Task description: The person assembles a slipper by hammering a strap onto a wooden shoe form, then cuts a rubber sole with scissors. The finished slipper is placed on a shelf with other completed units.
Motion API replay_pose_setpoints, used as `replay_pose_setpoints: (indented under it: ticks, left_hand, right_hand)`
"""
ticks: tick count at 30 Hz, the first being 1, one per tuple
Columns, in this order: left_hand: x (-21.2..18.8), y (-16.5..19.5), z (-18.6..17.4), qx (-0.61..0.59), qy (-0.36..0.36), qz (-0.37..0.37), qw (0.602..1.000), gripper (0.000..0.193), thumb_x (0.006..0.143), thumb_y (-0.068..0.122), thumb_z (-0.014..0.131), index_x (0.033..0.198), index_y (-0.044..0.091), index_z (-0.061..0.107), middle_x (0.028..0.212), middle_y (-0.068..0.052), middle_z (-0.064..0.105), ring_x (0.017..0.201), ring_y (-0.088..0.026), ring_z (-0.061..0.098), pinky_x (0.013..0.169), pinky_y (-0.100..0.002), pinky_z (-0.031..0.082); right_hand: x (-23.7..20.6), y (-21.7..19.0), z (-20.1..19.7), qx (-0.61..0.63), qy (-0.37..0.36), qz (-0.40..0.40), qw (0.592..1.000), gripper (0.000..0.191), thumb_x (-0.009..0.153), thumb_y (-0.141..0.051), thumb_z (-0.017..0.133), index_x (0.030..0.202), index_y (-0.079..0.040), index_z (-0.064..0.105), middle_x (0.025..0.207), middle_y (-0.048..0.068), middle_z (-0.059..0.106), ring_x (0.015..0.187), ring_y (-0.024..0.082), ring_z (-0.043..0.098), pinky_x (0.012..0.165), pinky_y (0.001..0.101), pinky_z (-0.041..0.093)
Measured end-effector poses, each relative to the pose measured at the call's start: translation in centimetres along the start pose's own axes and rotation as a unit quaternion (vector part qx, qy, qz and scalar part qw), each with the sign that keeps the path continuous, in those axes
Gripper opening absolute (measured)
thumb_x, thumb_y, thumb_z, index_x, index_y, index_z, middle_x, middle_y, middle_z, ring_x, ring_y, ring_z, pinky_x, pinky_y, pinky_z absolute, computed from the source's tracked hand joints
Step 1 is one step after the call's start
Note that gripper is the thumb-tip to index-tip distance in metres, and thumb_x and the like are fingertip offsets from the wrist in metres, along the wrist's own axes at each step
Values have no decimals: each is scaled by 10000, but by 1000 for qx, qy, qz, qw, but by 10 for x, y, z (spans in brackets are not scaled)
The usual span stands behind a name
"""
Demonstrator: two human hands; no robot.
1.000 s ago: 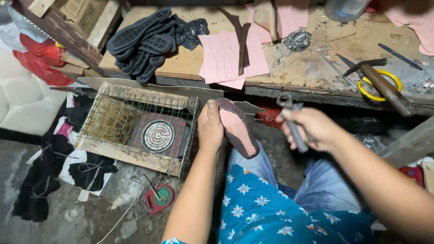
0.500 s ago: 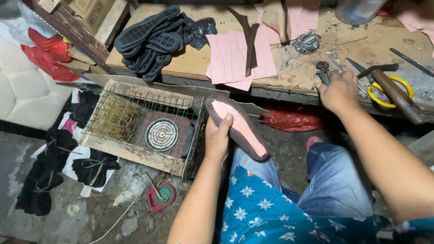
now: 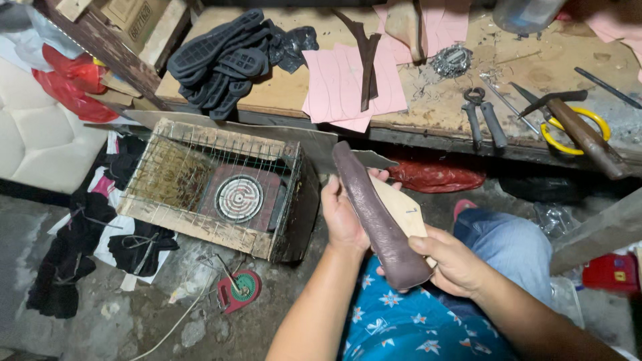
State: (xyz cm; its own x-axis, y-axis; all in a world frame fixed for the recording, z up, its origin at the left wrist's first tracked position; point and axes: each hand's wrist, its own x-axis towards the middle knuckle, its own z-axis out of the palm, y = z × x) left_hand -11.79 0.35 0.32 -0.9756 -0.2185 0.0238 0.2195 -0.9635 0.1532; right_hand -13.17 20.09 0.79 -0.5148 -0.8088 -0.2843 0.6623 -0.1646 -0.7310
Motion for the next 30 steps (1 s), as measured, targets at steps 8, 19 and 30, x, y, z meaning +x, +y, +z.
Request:
replay_pose_setpoints:
  ticks: [8,19,30]
  left_hand:
    - [-13,18,-13,85,15,-136,987,819,1066,694,350,1383,-28,570,1252,-204,675,1119,-349,672,963,-508,551]
    - [-19,23,-26,35,21,-120,992,779,1046,670,389,1384,-10,563,1289,-208,652,1133,-365,662,984,-533,554]
    - [-69,-5,-64,59,121,-310,941,385,1109,290,485,1257,-42,612,1101,-219,716,929,-339,737,848,-460,641]
  right_hand:
    - [-25,37,6,-352,57,-48,933,1132,788,-169,781,1649,-129,47,1552,139,318,1203,197,588,962,351,526]
    - [-21,37,0,-26,106,1,994,545,925,-162,566,1430,26,479,1252,93,694,1089,161,677,922,350,529]
    - [16,7,-3,-579,49,-389,715,323,965,-136,573,1263,-25,633,1369,221,600,1258,355,594,1058,417,466]
